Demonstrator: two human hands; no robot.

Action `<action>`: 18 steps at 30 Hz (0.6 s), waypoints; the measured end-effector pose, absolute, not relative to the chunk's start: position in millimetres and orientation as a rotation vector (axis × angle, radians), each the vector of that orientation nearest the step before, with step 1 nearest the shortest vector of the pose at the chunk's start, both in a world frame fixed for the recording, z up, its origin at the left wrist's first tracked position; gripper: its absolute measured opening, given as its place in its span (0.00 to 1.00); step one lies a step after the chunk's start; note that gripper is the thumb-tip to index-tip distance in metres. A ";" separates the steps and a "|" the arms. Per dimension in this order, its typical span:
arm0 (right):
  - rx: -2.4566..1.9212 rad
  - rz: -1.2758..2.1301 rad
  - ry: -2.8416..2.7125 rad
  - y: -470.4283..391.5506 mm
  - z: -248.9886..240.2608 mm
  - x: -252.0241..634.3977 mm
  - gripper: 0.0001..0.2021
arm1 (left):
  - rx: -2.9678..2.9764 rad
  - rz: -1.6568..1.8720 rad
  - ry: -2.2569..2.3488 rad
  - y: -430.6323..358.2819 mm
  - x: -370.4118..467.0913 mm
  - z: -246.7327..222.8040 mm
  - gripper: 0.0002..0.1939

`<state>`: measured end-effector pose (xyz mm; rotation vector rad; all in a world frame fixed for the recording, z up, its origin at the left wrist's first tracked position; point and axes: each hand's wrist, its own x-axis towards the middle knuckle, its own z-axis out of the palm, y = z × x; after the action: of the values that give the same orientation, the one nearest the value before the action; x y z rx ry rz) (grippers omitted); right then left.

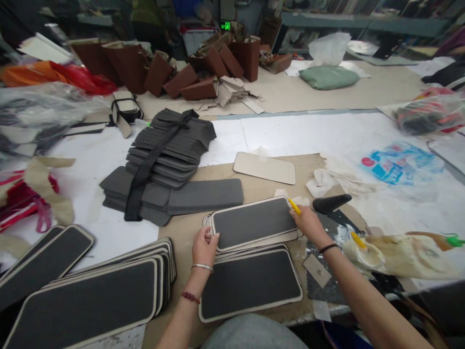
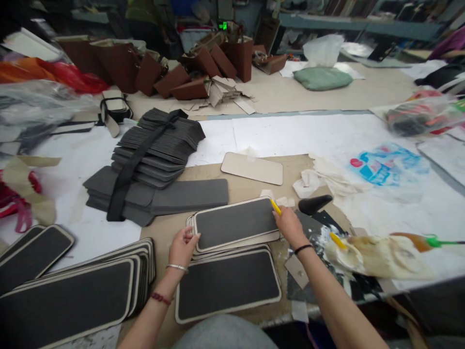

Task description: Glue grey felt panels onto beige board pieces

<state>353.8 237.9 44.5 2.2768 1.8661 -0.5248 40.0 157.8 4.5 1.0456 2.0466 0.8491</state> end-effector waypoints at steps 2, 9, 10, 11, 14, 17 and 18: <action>2.256 -0.499 1.877 237.7 42.6 354.7 0.17 | 1.048 0.852 2.081 159.5 41.5 7.1 0.18; 2.249 -0.473 1.877 236.3 39.3 354.6 0.17 | 0.994 1.006 2.057 158.7 46.1 14.0 0.13; 2.247 -0.475 1.879 236.3 38.8 354.5 0.16 | 0.987 1.046 2.047 158.5 47.5 15.7 0.13; 2.249 -0.478 1.879 236.4 38.3 354.4 0.16 | 0.972 1.069 2.036 158.6 49.0 17.5 0.13; 2.273 -0.494 1.876 236.6 37.8 353.8 0.16 | 0.865 1.067 1.952 160.5 53.2 22.7 0.17; 2.327 -0.587 1.866 237.6 39.4 354.3 0.14 | 0.754 1.029 1.724 163.4 54.9 25.1 0.21; 2.360 -0.648 1.865 238.2 40.2 355.0 0.13 | 0.689 1.021 1.643 164.2 54.9 24.9 0.22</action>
<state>355.0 238.2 40.2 2.3601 1.8653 -0.6478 54.9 164.2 24.9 0.6889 1.6434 1.0212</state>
